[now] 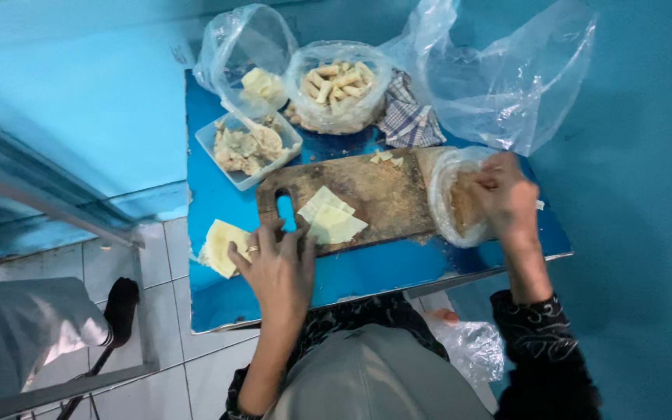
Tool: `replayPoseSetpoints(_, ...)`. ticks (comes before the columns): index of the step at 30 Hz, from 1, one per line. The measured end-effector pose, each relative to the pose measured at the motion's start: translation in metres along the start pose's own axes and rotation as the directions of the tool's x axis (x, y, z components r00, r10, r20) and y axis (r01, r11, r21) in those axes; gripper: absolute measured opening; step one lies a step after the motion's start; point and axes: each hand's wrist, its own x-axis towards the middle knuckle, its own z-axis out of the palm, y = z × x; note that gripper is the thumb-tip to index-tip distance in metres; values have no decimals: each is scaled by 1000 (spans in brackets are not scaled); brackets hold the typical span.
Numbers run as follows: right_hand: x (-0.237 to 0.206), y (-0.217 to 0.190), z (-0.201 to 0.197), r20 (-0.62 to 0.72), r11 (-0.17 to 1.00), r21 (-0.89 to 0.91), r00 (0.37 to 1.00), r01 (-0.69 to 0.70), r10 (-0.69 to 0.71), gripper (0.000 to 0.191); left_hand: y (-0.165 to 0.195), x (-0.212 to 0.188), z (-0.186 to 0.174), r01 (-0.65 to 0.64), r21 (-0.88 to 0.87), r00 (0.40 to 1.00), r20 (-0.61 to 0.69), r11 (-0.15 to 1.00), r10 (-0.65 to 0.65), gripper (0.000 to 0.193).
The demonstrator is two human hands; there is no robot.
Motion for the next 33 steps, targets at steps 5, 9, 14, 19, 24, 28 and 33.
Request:
replayPoseSetpoints(5,-7,-30,11,-30,836,515,970,-191,240,38,1,2,5,5,5,1000,-2,1000,-5,21)
replayPoseSetpoints(9,-25,-93,66,321,781,559,941,-278,105,26,5,1,7,5,14,1000,-13,1000,-4,18)
replayPoseSetpoints(14,-52,-156,109,99,884,330,919,332,-383,18,9,0,5,10,33,999,-47,999,-9,14)
replayPoseSetpoints(19,-57,-169,98,50,851,167,858,498,-511,26,10,0,3,-8,-4,999,-34,1000,7,14)
replayPoseSetpoints(24,-44,-167,79,95,943,98,940,317,-326,31,13,1,4,-16,-43,999,-35,999,14,11)
replayPoseSetpoints(28,-38,-163,62,165,968,1,955,251,-248,38,12,1,4,-30,-49,999,-44,998,28,12)
replayPoseSetpoints(33,-41,-168,69,235,981,93,954,172,-189,41,15,3,4,-40,-86,999,-34,996,37,12)
